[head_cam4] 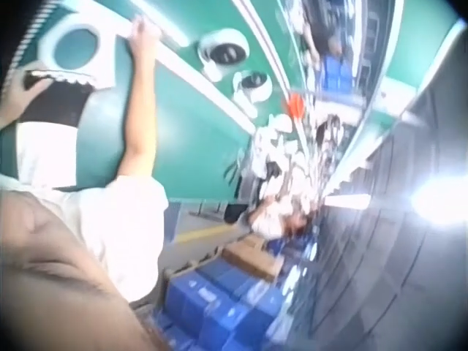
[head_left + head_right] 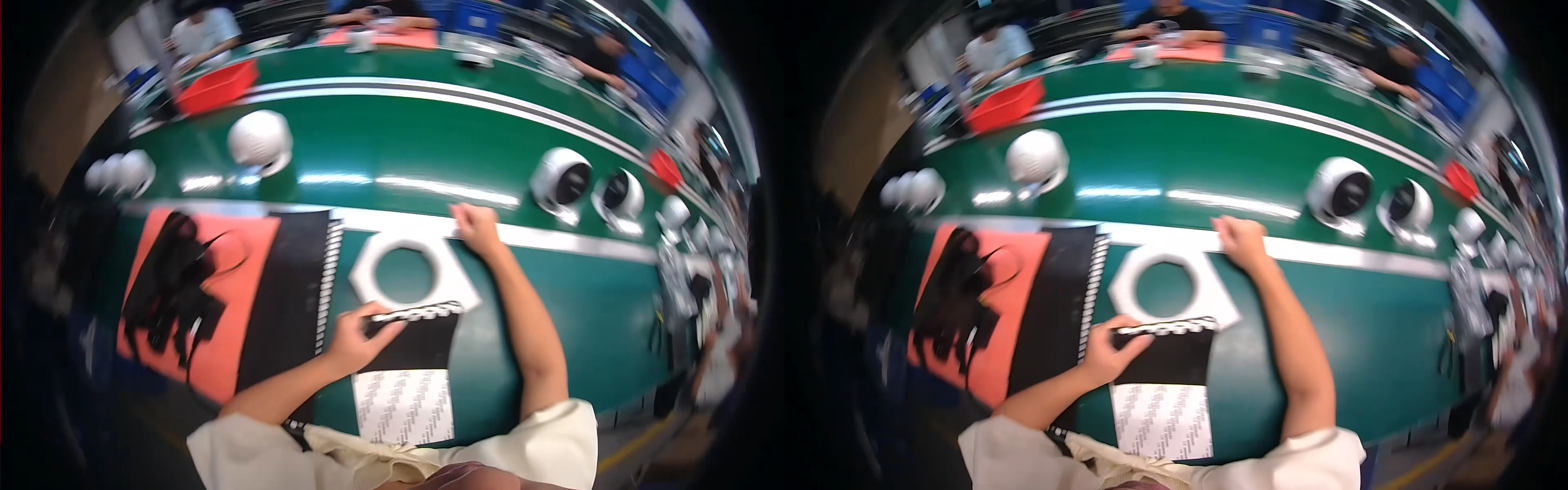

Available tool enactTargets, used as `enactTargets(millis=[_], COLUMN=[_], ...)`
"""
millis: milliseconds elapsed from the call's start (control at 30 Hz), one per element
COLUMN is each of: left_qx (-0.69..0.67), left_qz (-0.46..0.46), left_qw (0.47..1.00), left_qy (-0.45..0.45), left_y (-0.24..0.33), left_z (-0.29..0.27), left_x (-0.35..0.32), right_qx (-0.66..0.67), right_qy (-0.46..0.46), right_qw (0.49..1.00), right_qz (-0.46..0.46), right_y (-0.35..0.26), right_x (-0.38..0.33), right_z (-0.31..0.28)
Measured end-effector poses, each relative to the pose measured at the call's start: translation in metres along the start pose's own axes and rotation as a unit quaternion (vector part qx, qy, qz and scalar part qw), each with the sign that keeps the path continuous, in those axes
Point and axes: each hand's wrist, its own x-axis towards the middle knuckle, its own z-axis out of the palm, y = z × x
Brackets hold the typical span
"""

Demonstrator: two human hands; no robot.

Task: Applying adhesive pads or small components to a camera housing on an assembly line.

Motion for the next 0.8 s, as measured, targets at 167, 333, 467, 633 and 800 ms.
enactTargets(millis=[167, 333, 467, 633, 800], left_qx=[0.016, 0.033, 0.030, 0.037, 0.028], left_qz=[-0.068, -0.035, -0.044, -0.037, -0.028], left_qw=[0.997, 0.998, 0.999, 0.998, 0.999], left_qy=[0.022, 0.029, 0.015, 0.023, 0.031], left_y=[-0.004, -0.006, -0.006, -0.002, 0.002], left_z=[0.000, -0.001, 0.003, 0.004, 0.009], left_x=[0.000, -0.002, -0.001, -0.002, 0.000], right_qx=[0.003, -0.075, -0.078, -0.065, -0.060], right_qy=[-0.008, -0.086, -0.048, -0.042, -0.076], right_qw=[1.000, 0.993, 0.996, 0.997, 0.994], right_qz=[0.008, 0.037, 0.018, 0.013, 0.042], right_y=[0.007, -0.019, -0.014, -0.015, -0.016], right_x=[0.002, 0.005, -0.002, -0.001, 0.001], right_z=[0.011, 0.000, -0.007, -0.005, -0.009])
